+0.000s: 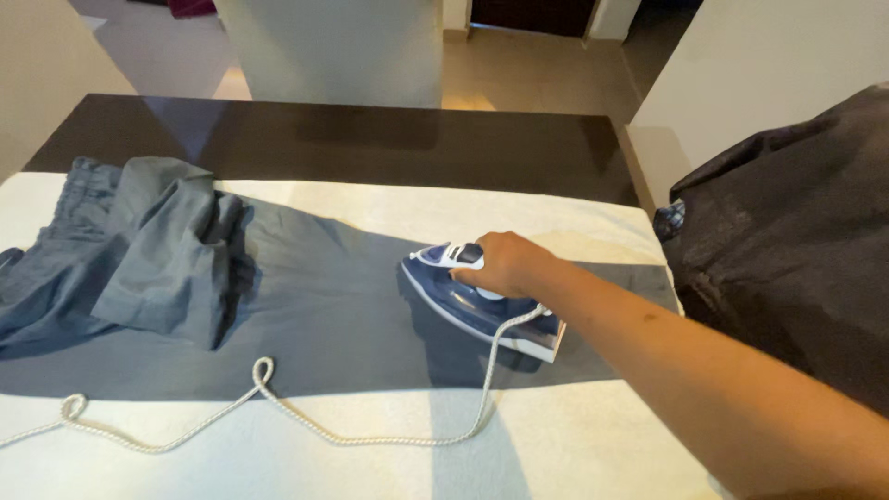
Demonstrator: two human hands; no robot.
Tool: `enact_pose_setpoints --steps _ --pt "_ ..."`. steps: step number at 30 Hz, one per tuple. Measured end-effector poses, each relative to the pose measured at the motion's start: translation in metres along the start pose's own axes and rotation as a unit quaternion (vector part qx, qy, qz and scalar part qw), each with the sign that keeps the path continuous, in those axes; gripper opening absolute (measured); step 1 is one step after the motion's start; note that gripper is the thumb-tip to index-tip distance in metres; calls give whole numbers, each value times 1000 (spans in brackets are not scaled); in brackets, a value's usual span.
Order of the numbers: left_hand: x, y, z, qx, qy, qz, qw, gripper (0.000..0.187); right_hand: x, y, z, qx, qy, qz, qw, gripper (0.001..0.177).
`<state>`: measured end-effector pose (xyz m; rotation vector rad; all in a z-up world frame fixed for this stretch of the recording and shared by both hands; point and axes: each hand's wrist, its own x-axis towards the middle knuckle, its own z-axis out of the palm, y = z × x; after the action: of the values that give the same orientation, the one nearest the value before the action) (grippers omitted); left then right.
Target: The person irons a pair of gray pants laid out on a dining table. They use a steam iron to smooth the fabric, repeatedly adjusting and repositioning the pants to cover different sections.
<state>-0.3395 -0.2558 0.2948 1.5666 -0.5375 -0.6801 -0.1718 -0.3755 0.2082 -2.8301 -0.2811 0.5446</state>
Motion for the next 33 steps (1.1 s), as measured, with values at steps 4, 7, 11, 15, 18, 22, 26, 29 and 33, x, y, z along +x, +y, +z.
enact_pose_setpoints --steps 4,7,11,15,18,22,26,29,33 --pt "17 -1 15 -22 -51 23 998 19 -3 2 -5 -11 4 -7 1000 71" --pt "20 -4 17 -34 -83 27 996 18 -5 3 -4 -20 -12 10 1000 73" --pt "26 -12 19 -63 -131 37 989 17 -13 12 -6 -23 -23 8 999 77" --pt "33 -25 0 -79 -179 48 979 16 -29 29 -9 -22 -71 65 995 75" --pt "39 -39 -20 -94 -212 53 971 15 -46 56 -11 -48 -59 82 994 77" --pt "57 -54 -24 -117 -258 74 956 14 -69 97 -17 -37 4 99 994 80" --pt "87 -73 -39 -53 -89 136 985 13 -95 132 -23 32 26 191 981 71" --pt "98 -94 -102 205 180 34 962 15 -110 158 -32 12 10 163 987 73" --pt "116 -129 -154 302 214 3 929 18 -112 184 -31 -52 9 163 985 72"
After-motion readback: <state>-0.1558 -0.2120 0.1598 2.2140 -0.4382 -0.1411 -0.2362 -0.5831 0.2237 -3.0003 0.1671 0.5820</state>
